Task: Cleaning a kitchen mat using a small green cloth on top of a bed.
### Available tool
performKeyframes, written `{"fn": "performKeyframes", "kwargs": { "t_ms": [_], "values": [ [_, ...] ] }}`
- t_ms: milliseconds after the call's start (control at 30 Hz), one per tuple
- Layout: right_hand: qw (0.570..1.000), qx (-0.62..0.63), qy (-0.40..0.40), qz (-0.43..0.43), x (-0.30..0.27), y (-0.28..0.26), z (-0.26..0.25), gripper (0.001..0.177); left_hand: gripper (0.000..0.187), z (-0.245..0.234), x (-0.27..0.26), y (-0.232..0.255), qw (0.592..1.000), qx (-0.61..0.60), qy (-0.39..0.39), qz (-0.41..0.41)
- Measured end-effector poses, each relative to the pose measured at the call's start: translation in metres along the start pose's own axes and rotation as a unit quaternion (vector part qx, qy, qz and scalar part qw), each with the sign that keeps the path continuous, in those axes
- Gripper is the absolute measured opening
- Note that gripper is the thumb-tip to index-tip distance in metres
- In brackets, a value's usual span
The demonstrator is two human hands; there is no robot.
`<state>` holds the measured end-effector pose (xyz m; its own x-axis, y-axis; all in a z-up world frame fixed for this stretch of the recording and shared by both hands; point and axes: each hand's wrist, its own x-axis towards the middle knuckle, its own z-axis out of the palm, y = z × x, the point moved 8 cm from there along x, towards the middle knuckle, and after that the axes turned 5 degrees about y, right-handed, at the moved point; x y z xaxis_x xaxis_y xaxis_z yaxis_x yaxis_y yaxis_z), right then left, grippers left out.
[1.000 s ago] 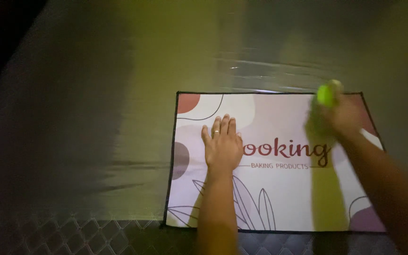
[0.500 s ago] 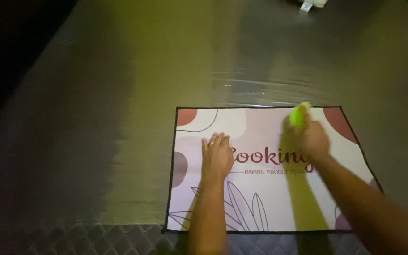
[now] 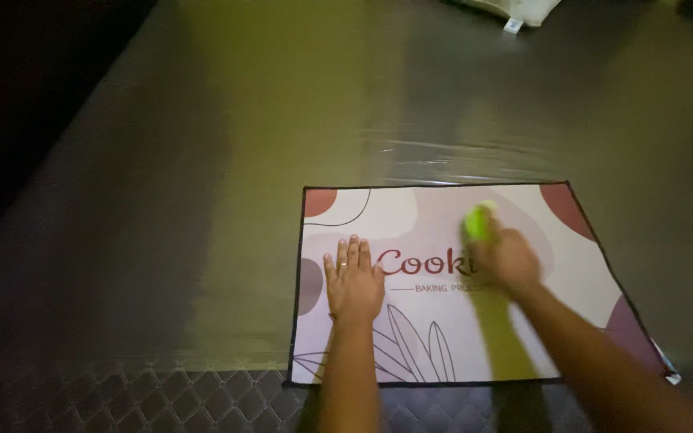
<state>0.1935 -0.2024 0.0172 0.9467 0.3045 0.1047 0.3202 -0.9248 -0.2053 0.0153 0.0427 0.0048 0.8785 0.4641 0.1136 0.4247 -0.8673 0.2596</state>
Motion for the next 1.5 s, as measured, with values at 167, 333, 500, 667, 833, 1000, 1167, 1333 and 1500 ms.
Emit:
{"fn": "performKeyframes", "kwargs": {
  "t_ms": [167, 333, 500, 667, 833, 1000, 1167, 1333, 1500],
  "values": [
    [0.994, -0.021, -0.006, 0.111, -0.018, 0.096, -0.025, 0.081, 0.062, 0.002, 0.002, 0.005, 1.0, 0.016, -0.023, 0.001],
    [0.999, 0.026, 0.03, 0.033, -0.025, 0.027, -0.026, 0.082, 0.053, -0.004, -0.003, 0.038, 0.999, 0.023, -0.043, -0.002],
    [0.995, 0.068, 0.045, -0.057, -0.045, -0.065, -0.007, 0.083, 0.055, 0.046, -0.025, 0.068, 0.994, -0.085, -0.038, 0.058],
    [0.998, 0.053, 0.003, -0.025, -0.068, -0.07, -0.015, 0.078, 0.058, 0.03, -0.027, 0.062, 0.991, -0.094, -0.008, 0.093],
    [0.999, -0.016, 0.004, 0.037, -0.055, 0.009, -0.029, 0.077, 0.06, 0.027, -0.034, 0.065, 0.989, -0.075, -0.005, 0.124],
    [0.988, -0.039, 0.007, 0.15, -0.054, 0.077, -0.057, 0.08, 0.056, 0.012, -0.039, 0.064, 0.992, -0.071, 0.01, 0.103],
    [0.995, 0.001, -0.024, 0.1, -0.044, 0.006, -0.032, 0.085, 0.058, 0.007, -0.041, 0.066, 0.992, -0.061, 0.015, 0.11],
    [0.998, 0.042, -0.044, -0.012, -0.087, -0.085, -0.027, 0.077, 0.057, 0.012, -0.042, 0.061, 0.993, -0.076, -0.001, 0.092],
    [0.997, 0.07, 0.016, -0.025, -0.08, -0.036, -0.018, 0.076, 0.059, 0.016, -0.04, 0.063, 0.993, -0.062, 0.012, 0.098]
  ]
}}
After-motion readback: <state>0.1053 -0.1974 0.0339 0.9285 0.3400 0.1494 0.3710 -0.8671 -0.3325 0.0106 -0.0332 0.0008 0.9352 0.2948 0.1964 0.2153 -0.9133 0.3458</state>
